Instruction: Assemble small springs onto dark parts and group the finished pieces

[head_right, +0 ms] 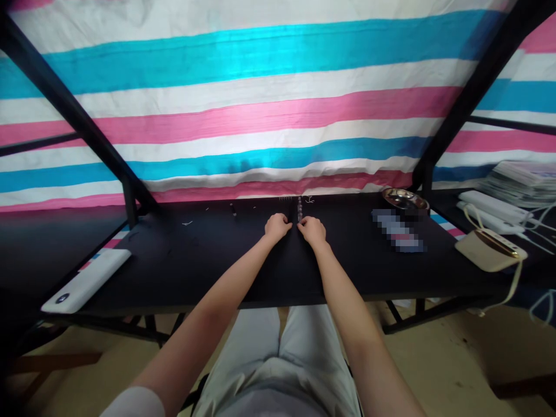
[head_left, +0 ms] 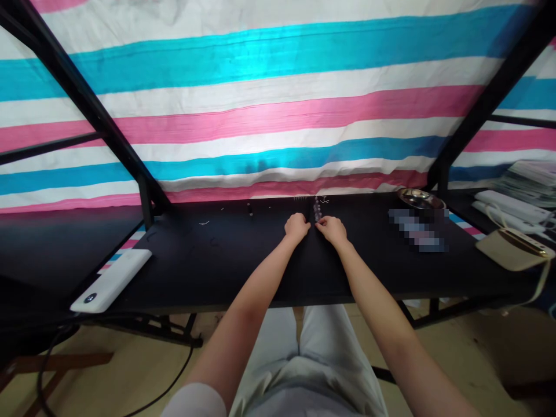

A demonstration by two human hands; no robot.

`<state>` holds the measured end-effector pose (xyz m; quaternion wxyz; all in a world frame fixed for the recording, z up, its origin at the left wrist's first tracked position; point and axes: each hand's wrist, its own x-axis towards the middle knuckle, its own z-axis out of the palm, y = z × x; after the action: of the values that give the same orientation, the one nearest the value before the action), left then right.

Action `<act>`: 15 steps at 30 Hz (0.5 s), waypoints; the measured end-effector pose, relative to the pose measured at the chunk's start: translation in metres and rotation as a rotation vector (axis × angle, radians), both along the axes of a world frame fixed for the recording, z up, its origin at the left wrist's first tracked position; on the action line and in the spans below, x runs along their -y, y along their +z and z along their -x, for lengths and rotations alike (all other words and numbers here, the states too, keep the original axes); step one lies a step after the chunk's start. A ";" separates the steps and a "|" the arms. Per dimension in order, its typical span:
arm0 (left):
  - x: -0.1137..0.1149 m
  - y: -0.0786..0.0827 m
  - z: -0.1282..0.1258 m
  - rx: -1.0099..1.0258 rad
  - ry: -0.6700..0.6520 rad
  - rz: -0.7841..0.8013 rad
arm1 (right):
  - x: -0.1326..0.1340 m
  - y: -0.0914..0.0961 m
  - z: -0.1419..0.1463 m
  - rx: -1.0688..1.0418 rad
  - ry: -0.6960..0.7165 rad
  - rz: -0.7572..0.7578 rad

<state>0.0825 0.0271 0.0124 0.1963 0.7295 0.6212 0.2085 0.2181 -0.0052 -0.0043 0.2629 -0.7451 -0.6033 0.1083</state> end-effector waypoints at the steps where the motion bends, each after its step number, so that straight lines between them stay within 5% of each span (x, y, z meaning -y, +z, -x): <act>1: 0.001 0.001 0.000 -0.002 0.004 0.009 | 0.000 0.000 -0.001 0.001 0.001 0.004; 8: 0.016 0.014 0.028 -0.067 -0.027 0.069 | 0.005 0.006 -0.002 -0.028 0.070 0.000; 11: 0.016 0.018 0.064 -0.057 -0.016 0.050 | 0.010 0.014 0.001 -0.087 0.023 -0.075; 15: -0.001 0.019 0.123 -0.070 0.177 0.091 | 0.015 0.024 0.005 -0.143 -0.068 -0.239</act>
<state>-0.0409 0.0278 0.0317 0.1882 0.6689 0.6985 0.1708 0.2127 -0.0206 0.0193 0.3955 -0.7189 -0.5661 0.0794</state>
